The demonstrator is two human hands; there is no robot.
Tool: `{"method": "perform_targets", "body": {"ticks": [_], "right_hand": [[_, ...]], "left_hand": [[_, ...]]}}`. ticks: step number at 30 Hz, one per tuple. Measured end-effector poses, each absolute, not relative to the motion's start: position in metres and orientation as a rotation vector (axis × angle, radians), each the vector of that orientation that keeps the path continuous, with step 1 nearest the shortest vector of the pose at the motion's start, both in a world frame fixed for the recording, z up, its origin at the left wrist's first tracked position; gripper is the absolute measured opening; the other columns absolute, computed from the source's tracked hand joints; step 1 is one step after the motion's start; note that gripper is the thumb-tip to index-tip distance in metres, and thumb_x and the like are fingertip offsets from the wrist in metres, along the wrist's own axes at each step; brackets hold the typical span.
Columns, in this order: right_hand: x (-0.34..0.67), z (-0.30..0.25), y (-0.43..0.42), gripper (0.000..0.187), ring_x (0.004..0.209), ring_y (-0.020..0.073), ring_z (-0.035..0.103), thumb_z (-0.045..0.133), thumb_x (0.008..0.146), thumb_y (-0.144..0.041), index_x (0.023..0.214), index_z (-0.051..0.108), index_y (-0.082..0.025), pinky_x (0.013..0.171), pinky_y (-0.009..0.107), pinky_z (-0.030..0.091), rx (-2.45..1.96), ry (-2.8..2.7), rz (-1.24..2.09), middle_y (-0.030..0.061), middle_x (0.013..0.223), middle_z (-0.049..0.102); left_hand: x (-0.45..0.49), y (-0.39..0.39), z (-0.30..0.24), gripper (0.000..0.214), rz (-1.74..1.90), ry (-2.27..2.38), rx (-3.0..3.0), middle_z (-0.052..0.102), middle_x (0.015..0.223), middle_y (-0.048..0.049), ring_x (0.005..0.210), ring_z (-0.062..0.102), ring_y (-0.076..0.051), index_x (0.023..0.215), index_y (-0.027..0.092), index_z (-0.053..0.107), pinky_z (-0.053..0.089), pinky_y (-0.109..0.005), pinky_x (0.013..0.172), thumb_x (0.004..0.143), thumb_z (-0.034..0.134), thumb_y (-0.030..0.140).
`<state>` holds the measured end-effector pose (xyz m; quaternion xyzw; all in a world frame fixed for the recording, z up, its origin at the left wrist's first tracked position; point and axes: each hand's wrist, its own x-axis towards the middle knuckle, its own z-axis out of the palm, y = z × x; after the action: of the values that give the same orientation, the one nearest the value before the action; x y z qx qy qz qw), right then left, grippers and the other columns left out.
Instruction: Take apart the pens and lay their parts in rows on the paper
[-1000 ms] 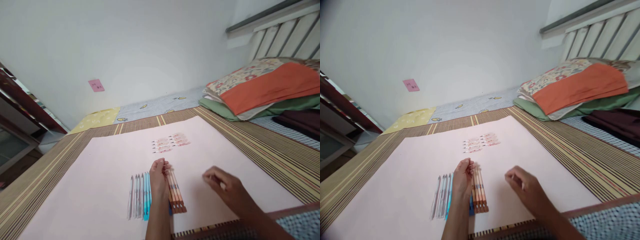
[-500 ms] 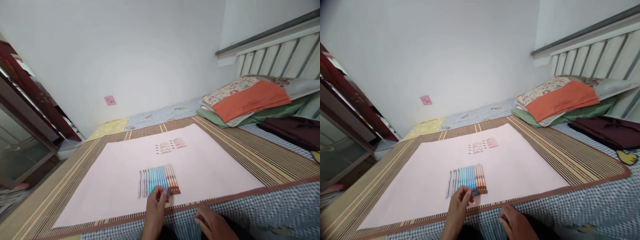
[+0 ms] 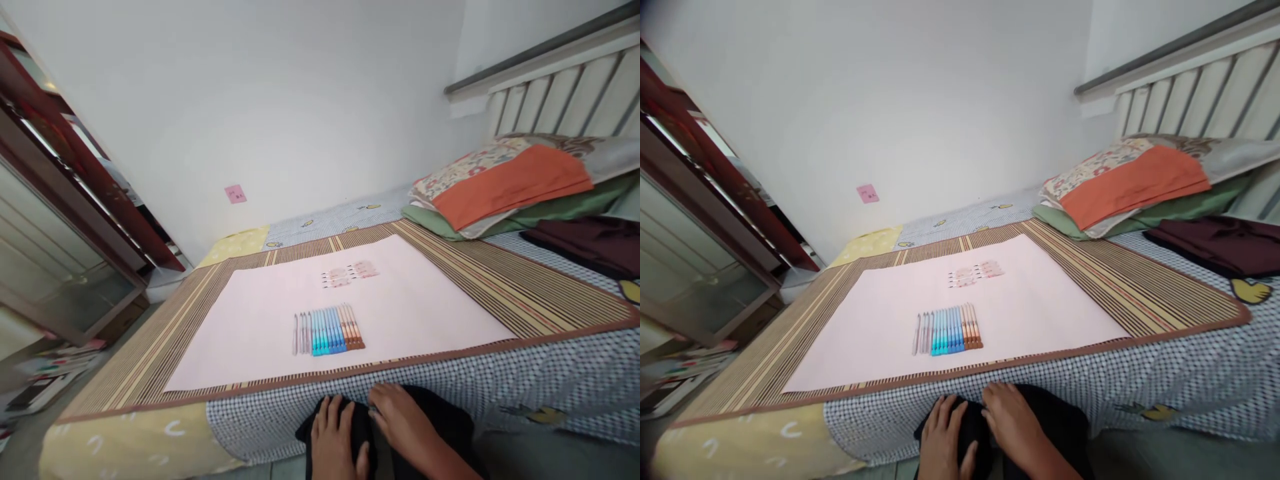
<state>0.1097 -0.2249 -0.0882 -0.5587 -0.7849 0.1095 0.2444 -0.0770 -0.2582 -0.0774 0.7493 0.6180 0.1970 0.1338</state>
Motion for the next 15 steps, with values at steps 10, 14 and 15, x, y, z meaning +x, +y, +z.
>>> {"method": "perform_targets", "body": {"ticks": [10, 14, 15], "right_hand": [[0.114, -0.138, -0.248, 0.011, 0.091, 0.0207, 0.065, 0.072, 0.083, -0.019, 0.092, 0.068, -0.023, 0.108, 0.042, 0.036, -1.236, -2.223, 0.007, 0.0001, 0.09, 0.073], [0.107, -0.139, -0.245, 0.015, 0.088, 0.0192, 0.065, 0.075, 0.08, -0.02, 0.092, 0.067, -0.024, 0.101, 0.036, 0.039, -1.252, -2.197, 0.038, -0.0013, 0.091, 0.073], [0.104, -0.138, -0.243, 0.013, 0.088, 0.0193, 0.064, 0.076, 0.08, -0.021, 0.088, 0.066, -0.024, 0.1, 0.035, 0.04, -1.277, -2.22, 0.056, -0.0016, 0.088, 0.072]], "left_hand": [[-0.083, -0.252, -0.09, 0.059, 0.522, 1.839, 2.224, 0.061, 0.148, -0.0027, 0.142, 0.046, -0.036, 0.131, 0.031, 0.072, 0.037, -0.05, 0.117, 0.073, 0.068, 0.026], [-0.102, -0.249, -0.095, 0.057, 0.539, 1.893, 2.309, 0.064, 0.143, -0.0036, 0.137, 0.053, -0.034, 0.131, 0.031, 0.073, 0.045, -0.046, 0.111, 0.075, 0.066, 0.022], [-0.104, -0.249, -0.096, 0.057, 0.52, 1.914, 2.33, 0.065, 0.142, -0.0044, 0.136, 0.054, -0.035, 0.131, 0.03, 0.073, 0.047, -0.046, 0.109, 0.075, 0.066, 0.021]]}}
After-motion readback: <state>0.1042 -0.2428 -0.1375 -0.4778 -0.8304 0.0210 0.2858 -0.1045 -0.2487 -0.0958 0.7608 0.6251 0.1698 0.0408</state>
